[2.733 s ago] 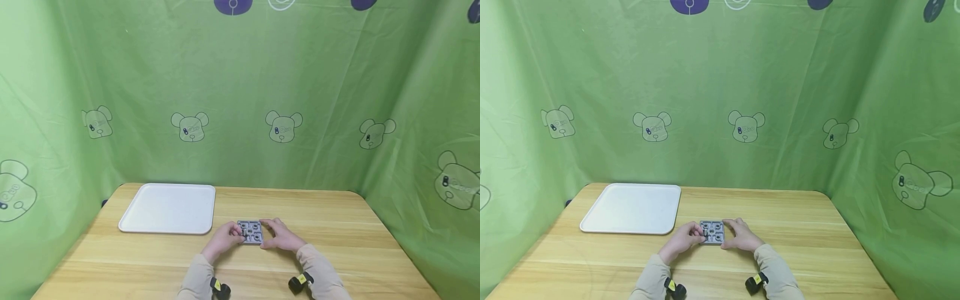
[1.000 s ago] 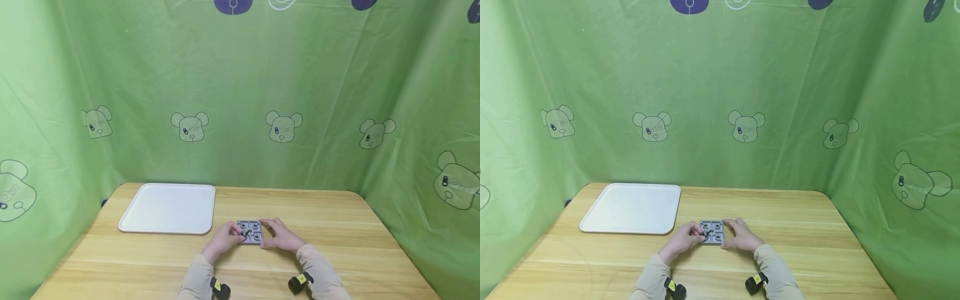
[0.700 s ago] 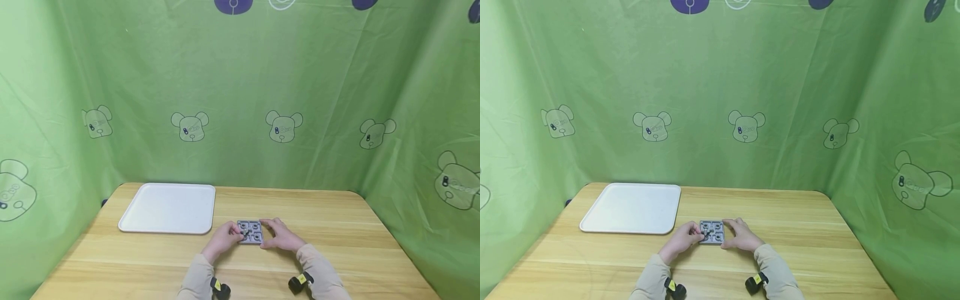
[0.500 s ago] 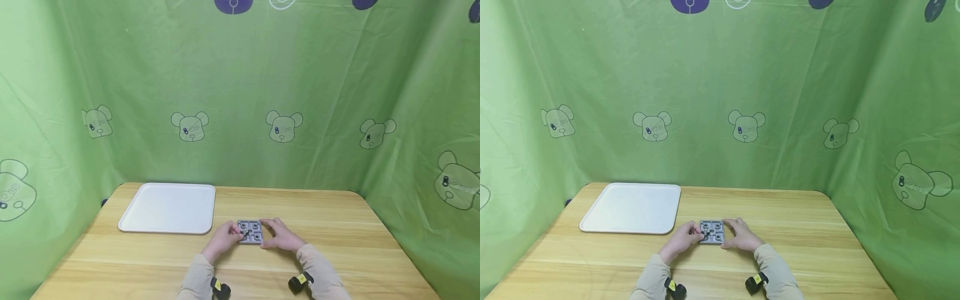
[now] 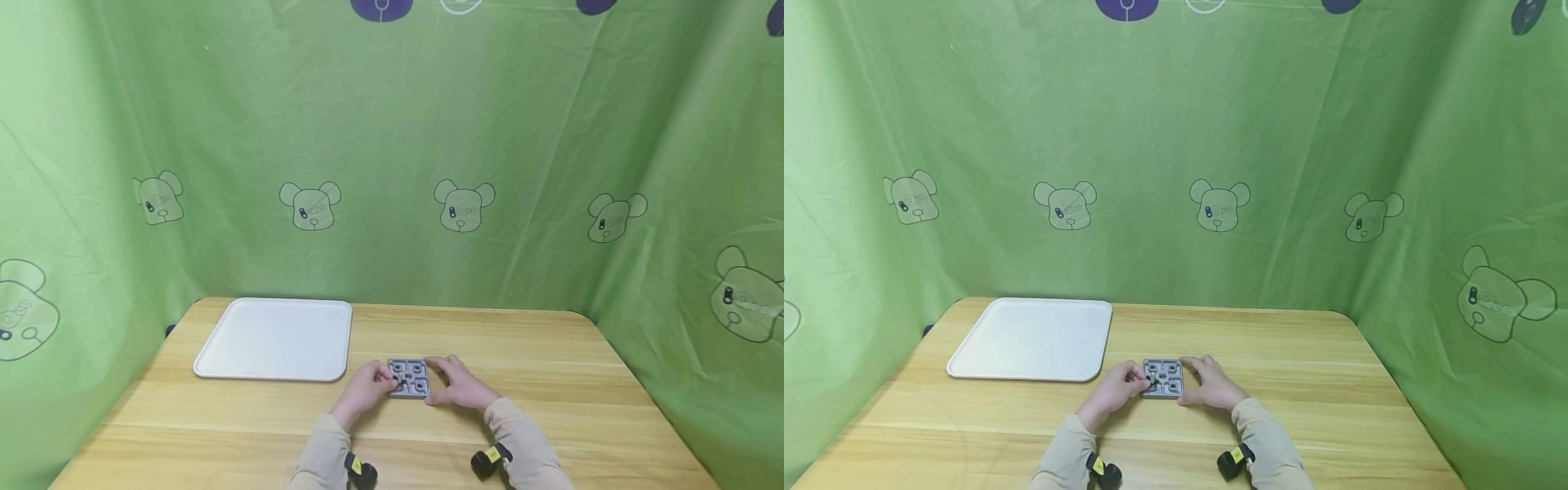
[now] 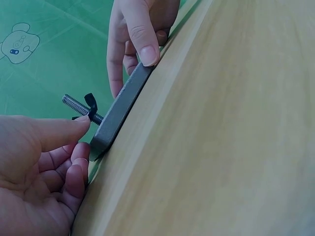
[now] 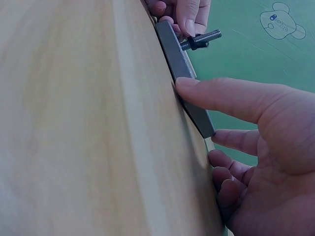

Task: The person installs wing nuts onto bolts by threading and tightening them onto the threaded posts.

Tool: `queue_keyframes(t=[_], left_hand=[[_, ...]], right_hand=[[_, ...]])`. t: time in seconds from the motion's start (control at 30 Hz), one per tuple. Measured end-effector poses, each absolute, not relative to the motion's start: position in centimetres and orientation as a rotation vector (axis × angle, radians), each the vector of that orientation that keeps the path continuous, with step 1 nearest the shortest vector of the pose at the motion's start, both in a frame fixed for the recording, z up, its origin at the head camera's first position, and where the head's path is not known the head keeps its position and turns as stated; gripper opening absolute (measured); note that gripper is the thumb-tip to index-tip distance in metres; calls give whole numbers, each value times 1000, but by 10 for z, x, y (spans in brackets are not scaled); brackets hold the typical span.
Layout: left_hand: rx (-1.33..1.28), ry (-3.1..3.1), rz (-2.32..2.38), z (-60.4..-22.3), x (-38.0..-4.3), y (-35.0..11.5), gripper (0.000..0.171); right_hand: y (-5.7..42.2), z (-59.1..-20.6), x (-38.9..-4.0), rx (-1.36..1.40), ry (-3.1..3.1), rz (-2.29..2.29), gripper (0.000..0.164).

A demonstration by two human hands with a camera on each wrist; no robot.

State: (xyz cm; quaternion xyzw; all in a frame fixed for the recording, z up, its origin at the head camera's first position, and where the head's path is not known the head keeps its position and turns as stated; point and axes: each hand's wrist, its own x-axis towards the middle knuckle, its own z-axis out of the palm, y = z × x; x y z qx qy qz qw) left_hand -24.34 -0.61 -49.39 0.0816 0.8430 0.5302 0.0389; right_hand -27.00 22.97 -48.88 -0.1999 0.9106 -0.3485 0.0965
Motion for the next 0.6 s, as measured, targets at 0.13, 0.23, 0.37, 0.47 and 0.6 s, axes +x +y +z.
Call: queue_keyframes(t=[0.13, 0.23, 0.37, 0.47, 0.6], left_hand=[[254, 2574, 1637, -495, -244, -6, 10], [247, 2563, 1640, -495, -244, -5, 9], [254, 2553, 1650, -496, -244, -5, 8], [257, 2540, 1655, -495, -244, -5, 8], [269, 2525, 1658, -495, -244, -5, 8]], right_hand=[[230, -489, -270, -591, 2698, -1034, 86], [229, -490, -271, -592, 2699, -1034, 86], [230, -490, -271, -596, 2698, -1035, 86], [230, -490, -271, -599, 2695, -1038, 86], [230, -490, -271, -603, 2697, -1035, 86]])
